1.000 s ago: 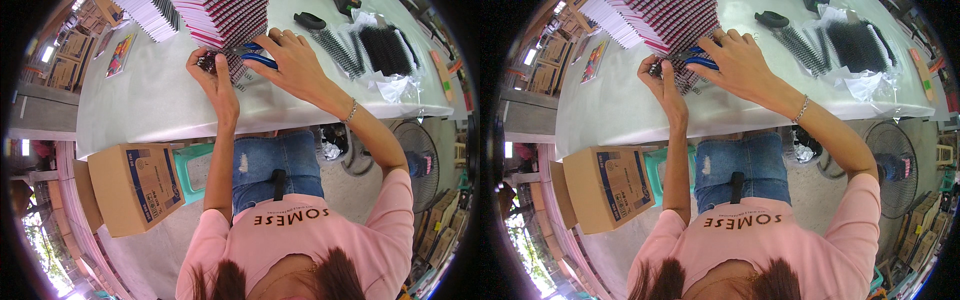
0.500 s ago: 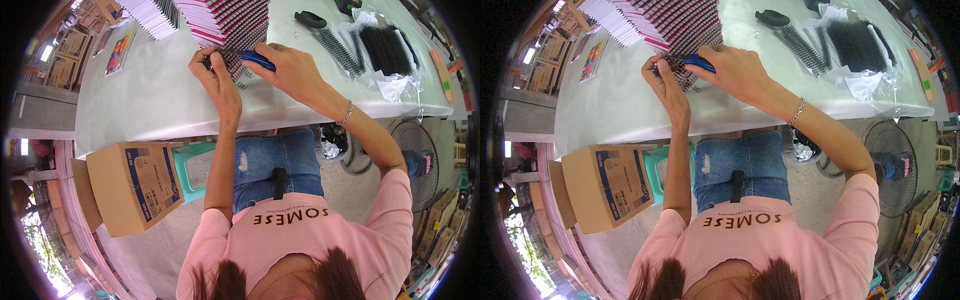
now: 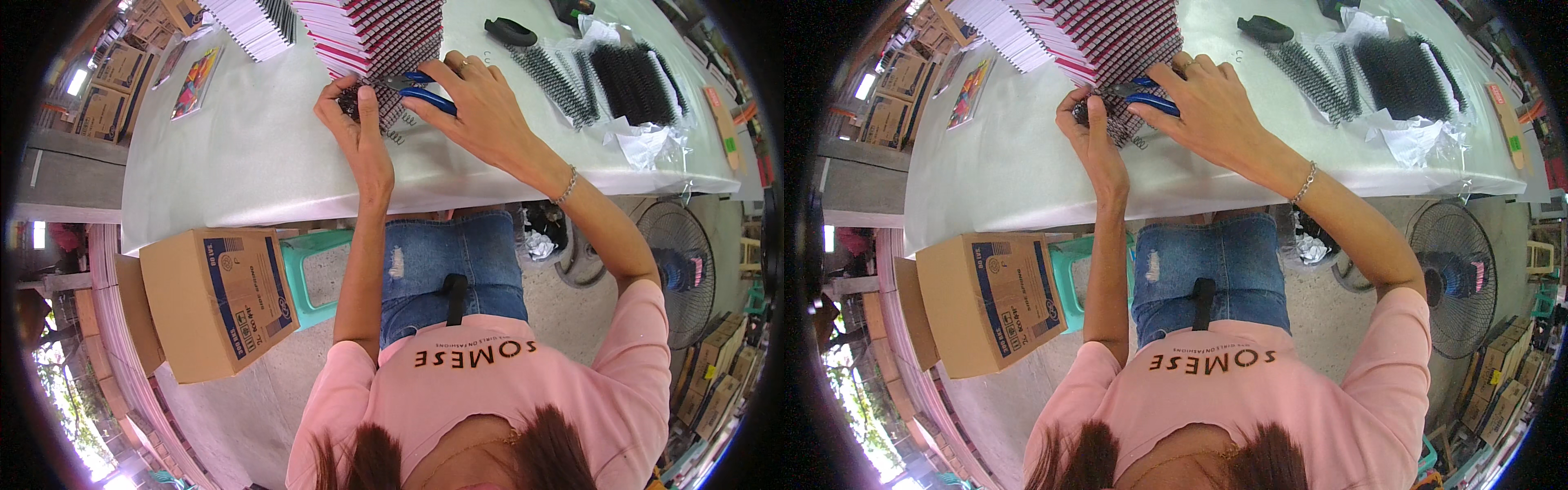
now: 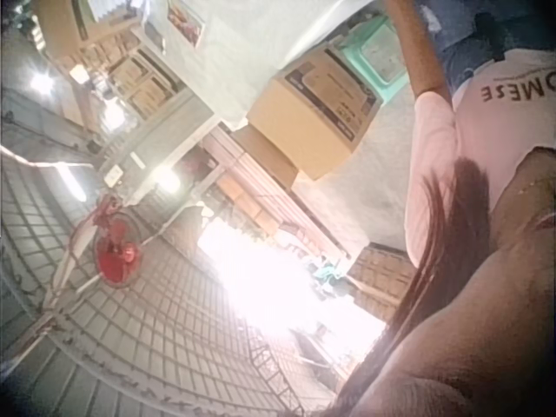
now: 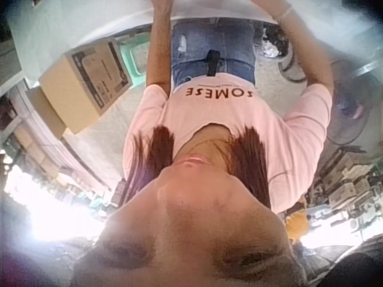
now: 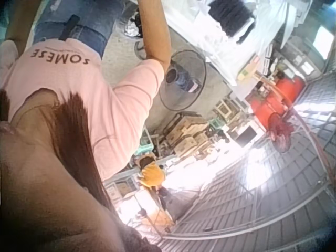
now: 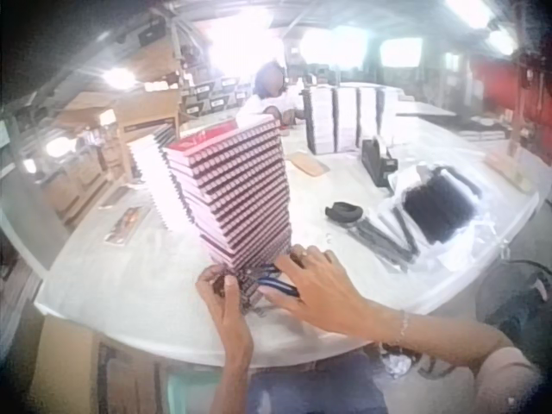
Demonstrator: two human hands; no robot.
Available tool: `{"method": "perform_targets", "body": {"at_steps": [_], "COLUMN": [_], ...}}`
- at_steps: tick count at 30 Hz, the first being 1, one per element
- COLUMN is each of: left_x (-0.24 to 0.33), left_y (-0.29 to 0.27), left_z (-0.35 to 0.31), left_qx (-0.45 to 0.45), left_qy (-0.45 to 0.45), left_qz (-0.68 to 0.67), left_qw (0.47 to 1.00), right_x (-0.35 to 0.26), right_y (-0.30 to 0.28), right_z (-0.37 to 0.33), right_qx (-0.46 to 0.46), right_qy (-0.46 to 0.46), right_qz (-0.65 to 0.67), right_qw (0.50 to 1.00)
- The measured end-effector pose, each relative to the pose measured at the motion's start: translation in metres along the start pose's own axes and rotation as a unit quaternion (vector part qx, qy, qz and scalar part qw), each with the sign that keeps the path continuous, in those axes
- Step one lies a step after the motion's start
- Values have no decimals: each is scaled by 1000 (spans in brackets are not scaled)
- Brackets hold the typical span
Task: The person uses pliers to trim the spiral binding of stacked notebooks at a workbench. After trimming, the person opens a cardboard box and places the notebooks inside.
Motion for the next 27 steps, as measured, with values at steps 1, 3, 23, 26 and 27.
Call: {"method": "perform_targets", "body": {"at_steps": [1,3,23,26,27], "left_x": [1,2,5,-4,-6], "left_y": [1,0,2,-3,-4], "left_z": [0,0,-6,-7,-7], "left_qx": [-8,-8,5,-1,-1], "left_qy": [15,30,22,20,16], "left_qz": [5,17,-37,15,21], "left_qw": [1000,999,999,1000,1000], "right_x": [0,-2,5,0,-1], "right_y": [0,1,4,9,10], "right_z": [1,2,-5,-4,-4], "right_qx": [-3,-9,-4,13,20], "right_qy": [1,2,0,-19,-26], "right_qz": [3,8,-7,-14,-16], "right_qw": [1000,1000,1000,1000,999]}}
Point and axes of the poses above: each hand's wrist, its own z-axis towards the middle knuckle, its own y-axis out of the palm, x = y × z, the point moved 7 cm from there along z, towards the middle knuckle, and after that the axes turned 11 degrees about y, right-handed, at the moved point
